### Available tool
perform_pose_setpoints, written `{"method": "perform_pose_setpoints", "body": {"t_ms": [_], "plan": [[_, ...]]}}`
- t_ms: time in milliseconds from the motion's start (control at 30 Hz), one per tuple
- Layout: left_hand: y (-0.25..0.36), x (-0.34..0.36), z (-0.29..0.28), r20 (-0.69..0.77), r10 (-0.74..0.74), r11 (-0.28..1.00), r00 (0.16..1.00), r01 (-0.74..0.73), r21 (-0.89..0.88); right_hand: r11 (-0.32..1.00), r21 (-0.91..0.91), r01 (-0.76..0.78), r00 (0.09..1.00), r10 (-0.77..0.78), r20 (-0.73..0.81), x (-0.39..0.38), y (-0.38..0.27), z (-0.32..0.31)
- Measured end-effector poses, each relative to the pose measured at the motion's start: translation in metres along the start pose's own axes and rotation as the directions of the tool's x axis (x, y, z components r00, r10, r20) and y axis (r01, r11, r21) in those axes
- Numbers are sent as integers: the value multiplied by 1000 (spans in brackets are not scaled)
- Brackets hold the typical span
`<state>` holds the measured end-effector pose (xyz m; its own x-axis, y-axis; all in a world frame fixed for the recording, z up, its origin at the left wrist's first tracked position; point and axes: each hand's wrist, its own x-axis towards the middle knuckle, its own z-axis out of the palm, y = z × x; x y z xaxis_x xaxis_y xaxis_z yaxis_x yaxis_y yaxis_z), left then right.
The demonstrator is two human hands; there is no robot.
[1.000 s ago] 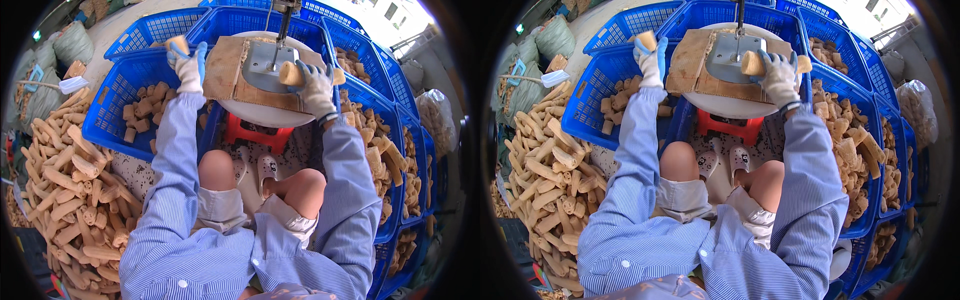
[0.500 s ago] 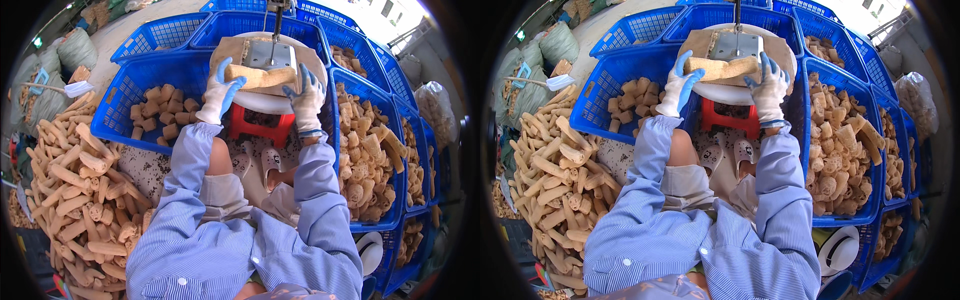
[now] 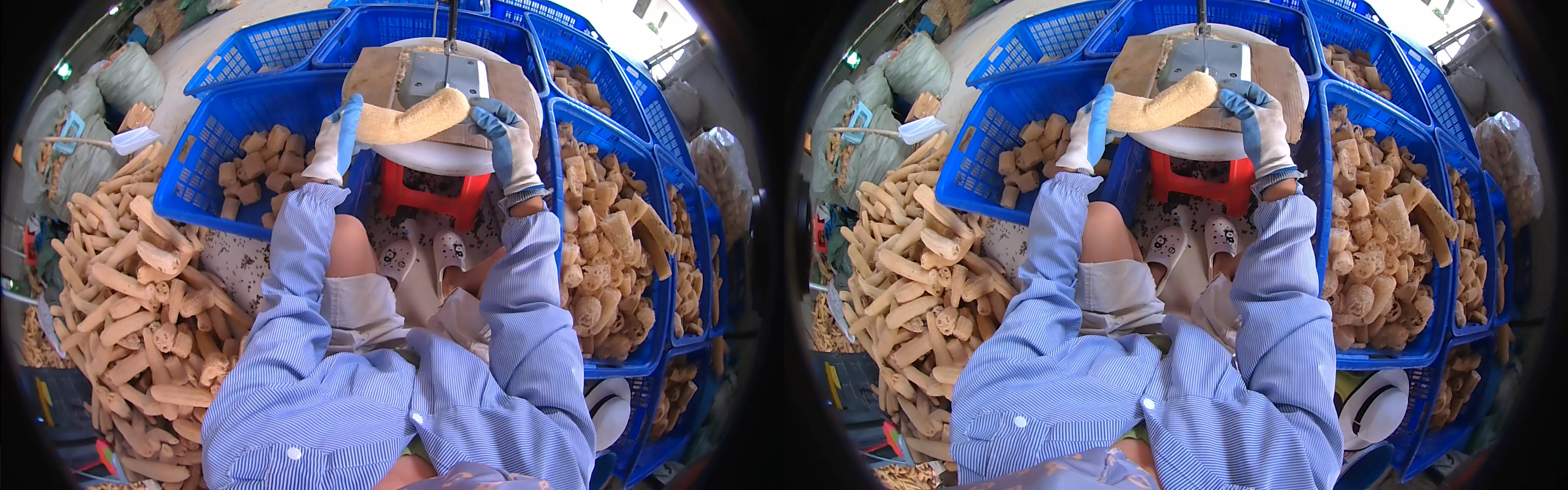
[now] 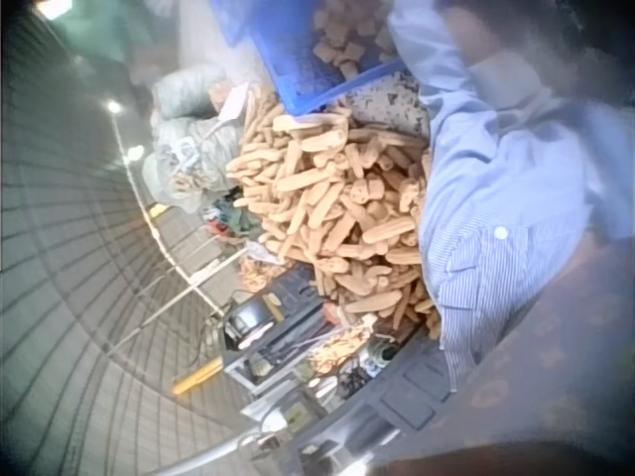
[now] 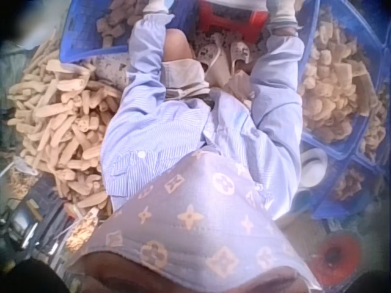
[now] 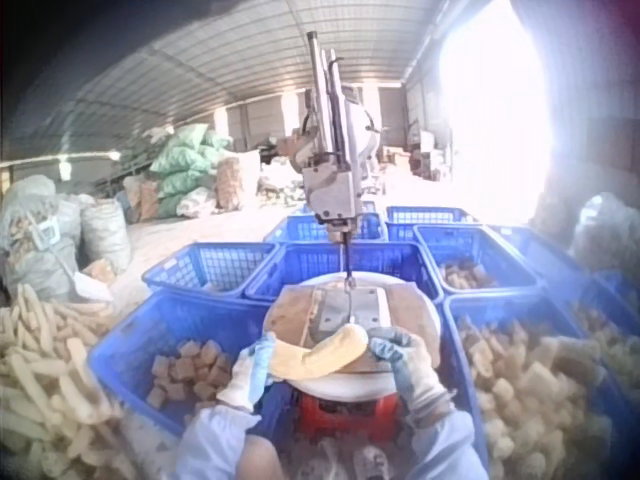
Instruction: The person picks up whole dried loofahs from a pile and uses a stationary power saw to cut off both ends of each loofah, then places the trimmed loofahs into blue plastic crates.
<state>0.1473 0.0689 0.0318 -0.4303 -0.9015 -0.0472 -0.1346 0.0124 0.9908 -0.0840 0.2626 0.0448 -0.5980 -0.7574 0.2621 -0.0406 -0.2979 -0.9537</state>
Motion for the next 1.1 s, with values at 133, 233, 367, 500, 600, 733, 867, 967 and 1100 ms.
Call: {"method": "perform_pose_setpoints", "body": {"t_ms": [133, 233, 367, 500, 600, 733, 867, 967, 1100], "plan": [[8, -6, 3, 87, -51, 997, 995, 46, 57, 998, 30, 50, 967, -56, 249, -12, -13, 1], [12, -15, 12, 96, 45, 998, 994, -48, 30, 998, -29, 63, 953, -51, 298, -21, -17, 2], [15, -29, 33, -25, 513, 836, 858, -506, -213, 997, -46, 66, 992, -60, 112, -34, -19, -2], [16, -40, 51, 115, 639, 749, 761, -581, -319, 998, 59, -20, 993, 27, -119, -49, -23, -13], [16, -47, 61, 253, 681, 732, 687, -636, -244, 987, 123, 103, 982, -82, -168, -57, -31, -19], [12, -55, 70, 376, 683, 685, 626, -727, -32, 959, -1, 282, 911, -269, -312, -89, -56, -32], [7, -51, 69, 279, 685, 686, 673, -725, 66, 774, -379, 507, 563, -630, -535, -109, -94, -50], [6, -40, 65, 138, 712, 682, 689, -725, 100, 559, -607, 565, 349, -829, -437, -82, -119, -62], [6, -34, 60, -28, 611, 785, 791, -601, 148, 708, -706, 13, 763, -464, -451, 52, -122, -65]]}}
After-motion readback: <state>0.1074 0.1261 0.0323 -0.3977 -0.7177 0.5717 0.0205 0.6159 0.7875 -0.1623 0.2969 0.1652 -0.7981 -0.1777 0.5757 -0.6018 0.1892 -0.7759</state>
